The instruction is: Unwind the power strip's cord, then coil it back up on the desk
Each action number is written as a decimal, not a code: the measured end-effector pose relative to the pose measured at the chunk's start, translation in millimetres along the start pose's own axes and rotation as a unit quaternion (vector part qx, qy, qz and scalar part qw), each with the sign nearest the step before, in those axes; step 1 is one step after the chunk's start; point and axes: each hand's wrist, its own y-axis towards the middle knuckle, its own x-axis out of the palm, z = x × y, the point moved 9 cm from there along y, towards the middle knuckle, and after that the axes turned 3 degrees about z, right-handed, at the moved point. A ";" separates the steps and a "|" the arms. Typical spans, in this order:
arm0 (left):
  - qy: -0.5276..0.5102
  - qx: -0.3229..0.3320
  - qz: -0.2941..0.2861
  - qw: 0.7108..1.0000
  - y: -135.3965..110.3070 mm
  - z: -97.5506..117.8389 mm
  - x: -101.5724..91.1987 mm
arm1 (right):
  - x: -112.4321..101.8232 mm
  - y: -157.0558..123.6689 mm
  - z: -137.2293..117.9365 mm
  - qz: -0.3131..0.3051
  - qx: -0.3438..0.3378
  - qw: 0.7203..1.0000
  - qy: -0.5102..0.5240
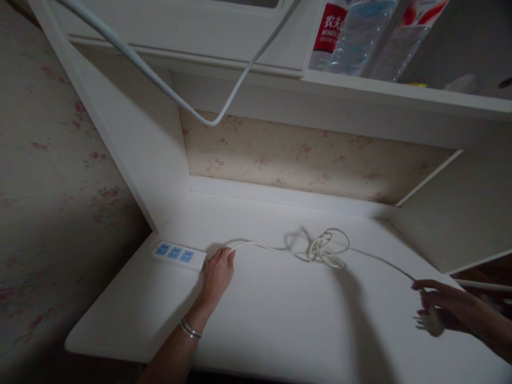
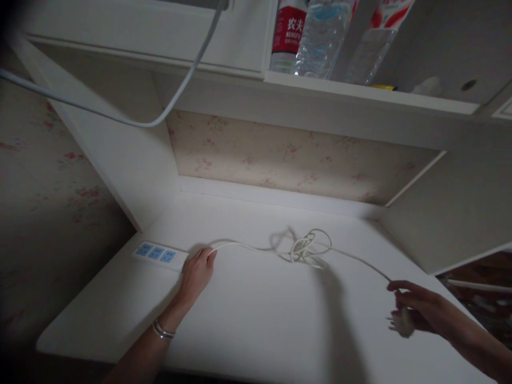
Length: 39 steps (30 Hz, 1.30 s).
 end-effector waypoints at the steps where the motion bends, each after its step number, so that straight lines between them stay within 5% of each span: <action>1: 0.004 -0.003 -0.001 1.000 0.2 -0.2 0.1 | 13.3 -4.1 -9.4 -0.038 0.016 0.999 0.020; 4: 0.012 -0.006 -0.005 1.000 0.4 -0.4 0.9 | 67.9 -22.4 -45.1 -0.177 0.049 0.982 0.054; 6: 0.013 -0.007 -0.005 1.000 0.2 -1.2 1.3 | 101.1 -31.7 -86.9 -0.212 -0.048 0.976 -0.003; 10: 0.015 -0.005 -0.006 1.000 -1.2 -2.7 2.6 | 141.4 -35.9 -146.5 -0.090 -0.143 0.953 -0.251; 13: 0.017 -0.003 -0.012 1.000 -2.5 -3.6 2.9 | 171.4 -43.4 -183.1 -0.072 -0.169 0.933 -0.309; 19: -0.008 -0.016 -0.026 0.999 -3.4 -6.1 3.8 | 234.4 -51.8 -233.9 -0.165 -0.121 0.977 -0.060; 25: -0.112 -0.012 -0.010 0.994 -3.7 -5.9 6.9 | 299.7 -31.6 -279.7 -0.186 -0.094 0.962 0.174; 33: -0.338 -0.080 -0.028 0.937 -3.6 -14.2 10.9 | 326.2 1.6 -329.7 -0.151 -0.146 0.944 0.255; 39: -0.347 -0.096 -0.035 0.932 -5.7 -11.8 13.4 | 325.8 11.1 -338.7 -0.191 -0.208 0.938 0.200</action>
